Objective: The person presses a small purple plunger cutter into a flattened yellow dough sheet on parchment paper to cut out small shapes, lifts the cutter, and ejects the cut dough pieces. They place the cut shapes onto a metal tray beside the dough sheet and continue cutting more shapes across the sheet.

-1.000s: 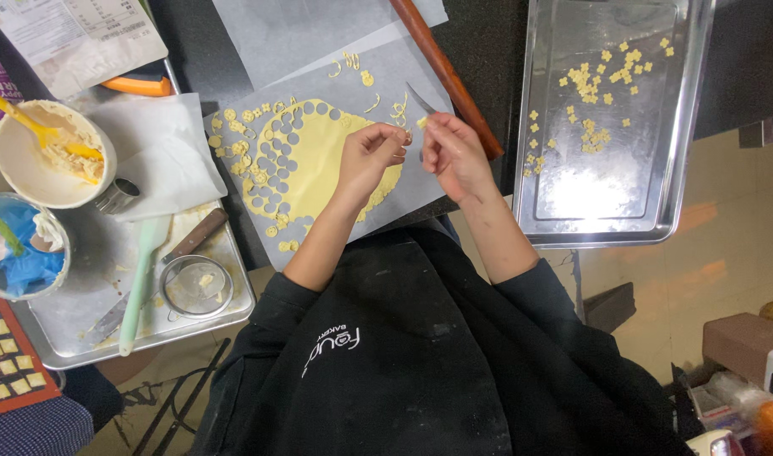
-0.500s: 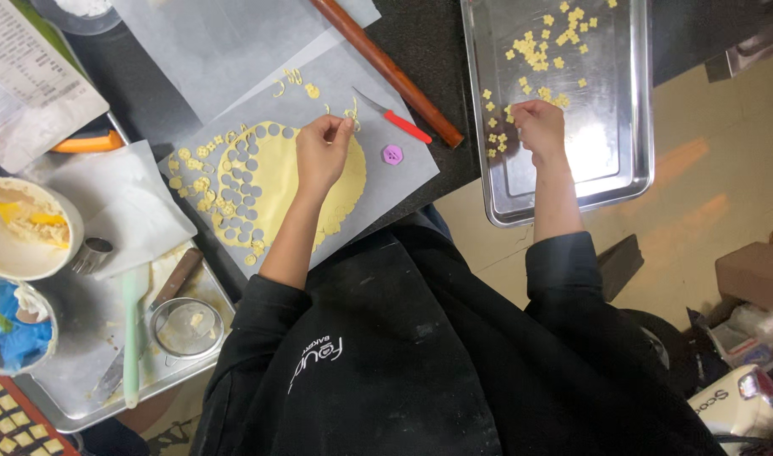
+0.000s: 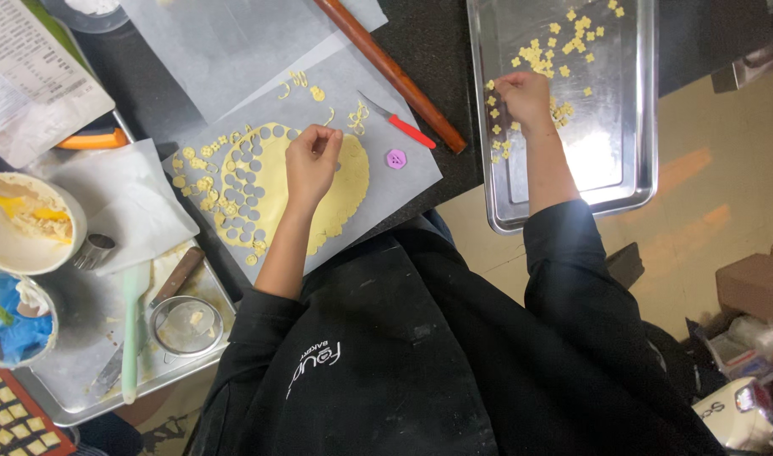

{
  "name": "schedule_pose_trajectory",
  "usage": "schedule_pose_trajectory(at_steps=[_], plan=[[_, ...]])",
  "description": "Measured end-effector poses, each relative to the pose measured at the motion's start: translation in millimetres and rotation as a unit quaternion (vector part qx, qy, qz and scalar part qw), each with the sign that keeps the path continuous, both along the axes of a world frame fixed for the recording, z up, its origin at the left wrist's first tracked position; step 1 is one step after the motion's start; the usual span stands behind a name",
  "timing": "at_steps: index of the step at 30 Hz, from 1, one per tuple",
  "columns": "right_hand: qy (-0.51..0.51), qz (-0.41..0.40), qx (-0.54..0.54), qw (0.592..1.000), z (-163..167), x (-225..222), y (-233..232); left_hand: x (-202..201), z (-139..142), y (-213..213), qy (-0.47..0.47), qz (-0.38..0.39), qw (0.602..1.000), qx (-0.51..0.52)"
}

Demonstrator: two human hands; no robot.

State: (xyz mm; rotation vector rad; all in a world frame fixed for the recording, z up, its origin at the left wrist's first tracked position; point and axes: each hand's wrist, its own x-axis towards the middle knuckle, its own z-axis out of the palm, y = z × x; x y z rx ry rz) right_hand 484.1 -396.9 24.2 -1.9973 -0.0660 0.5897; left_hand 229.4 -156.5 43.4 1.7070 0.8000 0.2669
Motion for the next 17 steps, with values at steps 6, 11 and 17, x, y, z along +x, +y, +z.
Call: schedule_pose_trajectory(at_steps=[6, 11, 17], plan=[[-0.192, 0.058, -0.134, 0.971, -9, 8, 7, -31, -14, 21, 0.009, 0.042, 0.999, 0.015], [-0.280, 0.058, -0.228, 0.931, -12, 10, 14, -60, -28, 38, 0.012, 0.075, 0.997, 0.009], [-0.369, 0.107, -0.131, 0.914, 6, -28, 89, -89, -44, 53, -0.001, 0.108, 0.994, 0.018]])
